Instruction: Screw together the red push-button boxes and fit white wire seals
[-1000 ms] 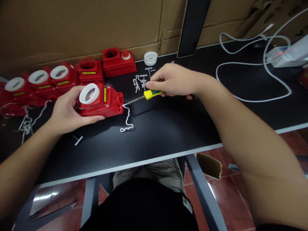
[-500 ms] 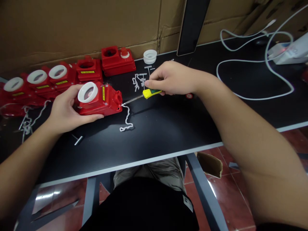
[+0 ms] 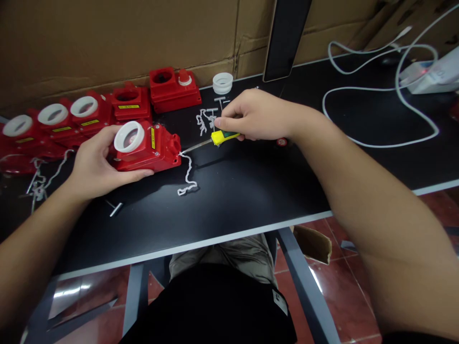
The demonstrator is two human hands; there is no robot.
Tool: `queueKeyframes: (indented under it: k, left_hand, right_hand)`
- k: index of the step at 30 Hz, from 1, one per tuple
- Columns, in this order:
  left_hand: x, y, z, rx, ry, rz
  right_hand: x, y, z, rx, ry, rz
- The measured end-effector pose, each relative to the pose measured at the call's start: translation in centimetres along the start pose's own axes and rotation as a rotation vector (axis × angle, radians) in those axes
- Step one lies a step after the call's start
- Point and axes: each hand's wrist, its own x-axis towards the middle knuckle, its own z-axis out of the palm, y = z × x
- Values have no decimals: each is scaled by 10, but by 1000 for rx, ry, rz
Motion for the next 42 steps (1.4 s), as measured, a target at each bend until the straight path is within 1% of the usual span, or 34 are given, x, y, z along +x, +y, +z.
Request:
queueKeyframes:
  k: [2,7,11,16,20,25,29,36,39,42]
  left_hand:
    - [0,0,0,4,-4,-1]
    - [0,-1,0,9,8,7]
    - [0,-2,-1,-4,23,33]
    - [0,1,-1,2,11,7]
    - [1,1,-1,6,-1,-48]
    - [1,-1,-1,0,5,-35]
    - [0,-1,-1,-5,5,-33]
    - [0,0,-1,-10,11,-33]
    - [0,1,-2,20,11,-36]
    - [1,2,-2,46,13,-29]
  right_hand:
    - [-1,-2,0,-23,0,27]
    - [-2,-5,-1,-36,1,28]
    - [-1,-6,-1,-58,1,80]
    - [-2,-4,-1,-51,3,23]
    - [-6,-4,-4,-57,-24,36]
    - [-4,-4,-2,-70,-15,37]
    - [1,0,1,-31,-6,-15]
    - [0,-2,3,-42,-5,19]
    - [0,0,2,-16,-26,-4]
    - [2,6,-1,13,-79,-55]
